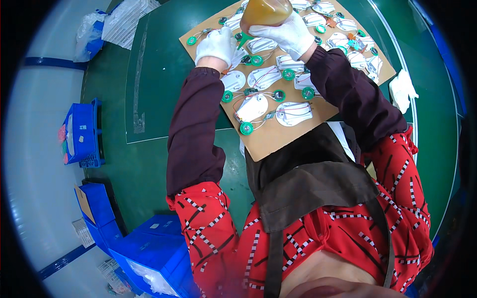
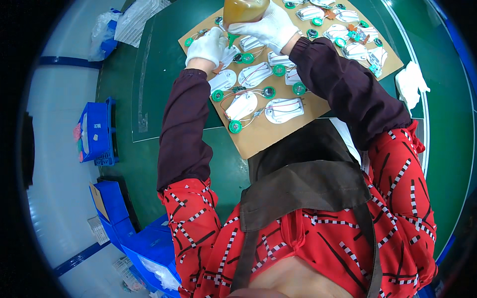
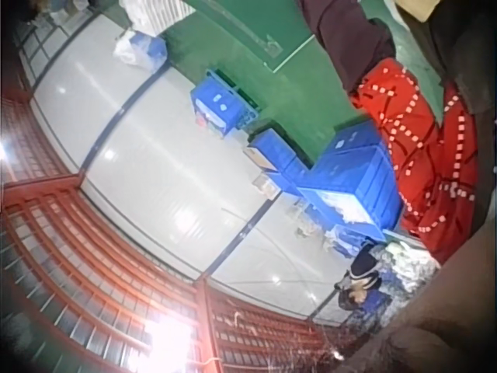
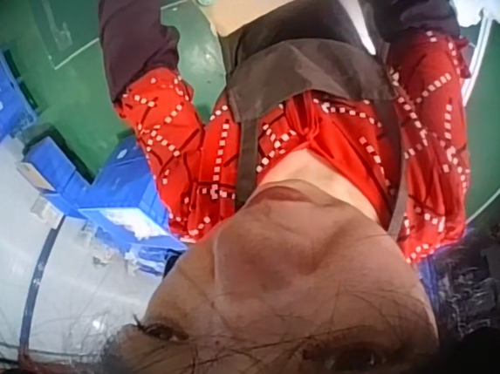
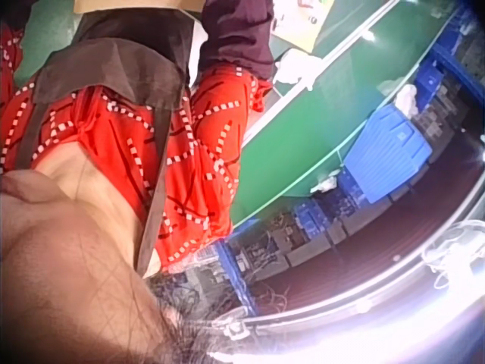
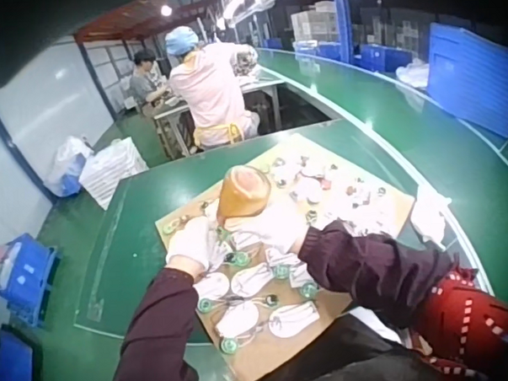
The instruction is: Applying adhesive or liquid to small plastic components using a squeeze bottle on a cardboard tray.
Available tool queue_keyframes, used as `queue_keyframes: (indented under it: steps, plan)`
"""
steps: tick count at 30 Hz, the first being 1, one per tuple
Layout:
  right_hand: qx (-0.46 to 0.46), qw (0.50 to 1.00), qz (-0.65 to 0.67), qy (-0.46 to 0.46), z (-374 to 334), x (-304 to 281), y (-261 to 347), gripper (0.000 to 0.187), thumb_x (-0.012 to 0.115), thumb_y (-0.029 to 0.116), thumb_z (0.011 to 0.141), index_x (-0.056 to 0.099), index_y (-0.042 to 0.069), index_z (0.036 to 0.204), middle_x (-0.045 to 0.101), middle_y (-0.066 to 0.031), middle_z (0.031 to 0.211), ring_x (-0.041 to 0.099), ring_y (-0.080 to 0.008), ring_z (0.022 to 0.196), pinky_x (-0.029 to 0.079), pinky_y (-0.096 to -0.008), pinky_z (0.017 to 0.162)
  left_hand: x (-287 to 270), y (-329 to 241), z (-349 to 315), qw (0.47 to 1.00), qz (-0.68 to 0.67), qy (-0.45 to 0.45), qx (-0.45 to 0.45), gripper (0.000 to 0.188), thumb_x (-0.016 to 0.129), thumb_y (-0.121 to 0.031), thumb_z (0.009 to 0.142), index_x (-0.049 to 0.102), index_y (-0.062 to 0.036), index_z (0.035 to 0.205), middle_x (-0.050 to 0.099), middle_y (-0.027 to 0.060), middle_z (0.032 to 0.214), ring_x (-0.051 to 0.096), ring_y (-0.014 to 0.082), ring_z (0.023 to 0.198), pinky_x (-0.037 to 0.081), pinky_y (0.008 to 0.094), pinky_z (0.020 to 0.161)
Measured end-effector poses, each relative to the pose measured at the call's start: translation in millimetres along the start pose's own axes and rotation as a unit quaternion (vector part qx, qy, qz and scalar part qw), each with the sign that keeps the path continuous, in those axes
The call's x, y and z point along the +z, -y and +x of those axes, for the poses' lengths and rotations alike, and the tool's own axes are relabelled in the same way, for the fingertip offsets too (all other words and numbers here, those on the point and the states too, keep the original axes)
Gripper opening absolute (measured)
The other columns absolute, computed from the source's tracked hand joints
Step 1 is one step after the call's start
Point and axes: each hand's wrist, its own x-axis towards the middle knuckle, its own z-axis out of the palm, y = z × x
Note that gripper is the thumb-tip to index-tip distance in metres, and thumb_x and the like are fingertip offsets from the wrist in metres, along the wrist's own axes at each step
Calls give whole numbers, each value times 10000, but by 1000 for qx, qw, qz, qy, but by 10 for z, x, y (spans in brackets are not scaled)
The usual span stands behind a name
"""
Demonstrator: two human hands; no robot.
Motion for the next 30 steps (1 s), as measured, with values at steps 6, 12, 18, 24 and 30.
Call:
queue_keyframes:
  steps: [6,12,18,24,30]
  plan:
    - [-15,998,64,-19,34,115,27,622,799,50,704,500,26,1249,615,-83,1118,592,-163,1008,489,-304,886,12,33,25,1000,12,-7,26,284,523,-354,877,555,-122,1037,665,174,981,638,354,921,492,449,810]
    - [26,999,-32,9,41,74,59,519,793,79,714,563,33,1177,637,-79,1098,601,-152,988,490,-307,885,-21,5,28,1000,9,3,14,303,525,-351,874,568,-116,1060,666,173,992,638,346,939,492,433,828]
    - [-1,996,-79,44,41,94,141,469,800,81,703,594,41,1123,654,-70,1052,611,-148,950,490,-306,866,-240,-102,-80,997,-2,83,-5,508,611,-400,805,567,-92,1206,614,170,1159,593,302,1088,477,387,925]
    - [-10,997,-32,71,23,94,147,468,803,69,698,594,41,1115,656,-62,1029,610,-151,930,488,-303,861,-321,-105,-109,994,-17,104,2,571,667,-445,767,592,-88,1206,595,150,1203,567,281,1134,463,365,949]
    - [-17,997,-44,60,-25,73,126,459,783,71,727,588,39,1141,647,-74,1061,609,-159,950,486,-304,879,-286,-100,-127,996,-22,84,0,546,663,-448,776,605,-100,1193,583,148,1222,569,274,1127,461,361,953]
